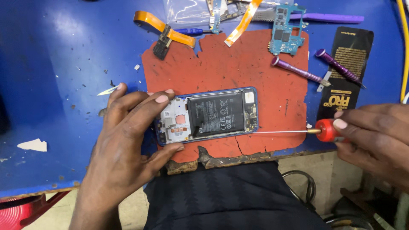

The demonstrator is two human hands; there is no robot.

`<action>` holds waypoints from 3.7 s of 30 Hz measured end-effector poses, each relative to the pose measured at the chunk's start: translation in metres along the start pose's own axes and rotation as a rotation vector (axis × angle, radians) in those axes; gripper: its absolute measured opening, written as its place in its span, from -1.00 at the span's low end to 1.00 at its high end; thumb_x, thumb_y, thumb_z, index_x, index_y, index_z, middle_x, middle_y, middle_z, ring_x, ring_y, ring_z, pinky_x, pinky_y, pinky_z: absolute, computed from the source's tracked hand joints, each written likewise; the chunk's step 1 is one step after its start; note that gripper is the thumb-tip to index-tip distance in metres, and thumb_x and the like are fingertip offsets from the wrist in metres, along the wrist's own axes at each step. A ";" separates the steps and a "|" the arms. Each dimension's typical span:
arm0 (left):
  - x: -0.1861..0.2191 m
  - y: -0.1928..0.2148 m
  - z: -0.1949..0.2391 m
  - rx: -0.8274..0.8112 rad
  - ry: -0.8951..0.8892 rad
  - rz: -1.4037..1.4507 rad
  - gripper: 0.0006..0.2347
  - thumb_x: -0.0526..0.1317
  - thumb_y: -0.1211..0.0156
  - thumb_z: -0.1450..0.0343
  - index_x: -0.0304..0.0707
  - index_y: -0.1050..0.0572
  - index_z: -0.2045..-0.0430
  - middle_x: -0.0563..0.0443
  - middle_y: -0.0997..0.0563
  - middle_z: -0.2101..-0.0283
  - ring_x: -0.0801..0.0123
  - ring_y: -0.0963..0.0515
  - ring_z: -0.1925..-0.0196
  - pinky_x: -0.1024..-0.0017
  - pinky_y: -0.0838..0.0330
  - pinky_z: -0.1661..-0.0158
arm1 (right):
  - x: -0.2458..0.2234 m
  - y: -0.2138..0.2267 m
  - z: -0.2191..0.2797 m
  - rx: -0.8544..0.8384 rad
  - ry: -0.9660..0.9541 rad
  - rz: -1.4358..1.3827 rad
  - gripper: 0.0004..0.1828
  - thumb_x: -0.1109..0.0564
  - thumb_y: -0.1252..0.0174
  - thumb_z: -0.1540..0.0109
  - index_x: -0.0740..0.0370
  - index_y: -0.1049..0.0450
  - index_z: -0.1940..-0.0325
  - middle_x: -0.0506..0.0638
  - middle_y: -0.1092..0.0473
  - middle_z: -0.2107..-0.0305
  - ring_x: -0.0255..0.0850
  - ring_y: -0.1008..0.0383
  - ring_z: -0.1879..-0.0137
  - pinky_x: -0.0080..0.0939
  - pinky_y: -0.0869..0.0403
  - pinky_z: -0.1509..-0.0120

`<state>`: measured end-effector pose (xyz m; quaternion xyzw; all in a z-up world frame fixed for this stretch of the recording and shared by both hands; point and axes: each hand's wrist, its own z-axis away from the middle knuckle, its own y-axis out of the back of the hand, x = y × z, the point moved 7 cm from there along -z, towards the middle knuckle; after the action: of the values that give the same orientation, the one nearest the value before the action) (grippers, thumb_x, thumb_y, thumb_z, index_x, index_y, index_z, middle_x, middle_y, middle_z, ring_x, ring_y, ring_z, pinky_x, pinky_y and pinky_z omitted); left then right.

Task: The person uses a red electric screwdriver to remove screws from a disassembled smartphone, then uses a purple screwdriver to adjust internal components and connect a ribbon cable. The person handles the battery, motherboard, and ribbon cable while working on the phone's internal assembly.

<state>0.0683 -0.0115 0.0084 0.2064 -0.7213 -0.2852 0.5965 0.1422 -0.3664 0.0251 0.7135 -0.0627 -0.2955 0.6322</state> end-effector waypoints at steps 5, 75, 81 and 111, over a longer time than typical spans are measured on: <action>-0.006 -0.003 0.000 -0.035 0.061 -0.015 -0.27 -0.18 -0.54 -0.18 -0.21 -0.29 -0.26 0.03 -0.54 -0.22 0.07 -0.47 -0.21 -0.21 -0.03 -0.47 | -0.002 -0.005 -0.002 -0.035 0.004 -0.028 -0.58 0.32 -0.45 0.04 0.29 -0.50 0.14 0.14 -0.52 0.18 0.03 -0.60 0.03 -0.06 -0.60 0.00; 0.046 0.025 0.013 0.238 -0.049 0.060 -0.64 -0.28 -0.38 -0.33 -0.32 -0.45 0.02 -0.12 -0.59 0.06 0.07 -0.57 -0.03 -0.05 -0.27 -0.23 | 0.051 0.016 -0.069 0.343 -0.609 0.170 -0.52 0.31 -0.46 -0.19 0.52 -0.44 -0.11 0.36 -0.44 0.09 0.18 -0.50 0.04 0.03 -0.49 -0.03; 0.066 0.038 0.021 0.252 -0.178 0.165 -0.72 -0.32 -0.36 -0.34 -0.36 -0.50 0.10 -0.10 -0.60 0.15 0.12 -0.58 0.08 0.06 -0.34 -0.09 | 0.036 0.016 -0.129 0.331 -0.307 0.131 -0.70 0.22 -0.39 -0.39 0.35 -0.49 -0.14 0.16 -0.47 -0.02 0.05 -0.45 -0.11 -0.06 -0.43 -0.25; 0.036 -0.036 -0.054 -0.012 0.442 0.751 -0.47 -0.35 -0.27 -0.43 -0.28 -0.31 -0.34 0.12 -0.65 0.48 0.72 -0.50 0.45 0.64 -0.40 0.38 | -0.027 0.012 -0.163 0.229 -0.330 -1.030 -0.64 0.26 -0.21 -0.23 0.38 -0.39 -0.10 0.05 -0.54 0.18 -0.30 -0.61 0.01 -0.32 -0.62 -0.08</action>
<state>0.1123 -0.0704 0.0186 -0.0177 -0.5995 -0.0018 0.8002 0.2051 -0.2149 0.0504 0.6603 0.1643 -0.6658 0.3061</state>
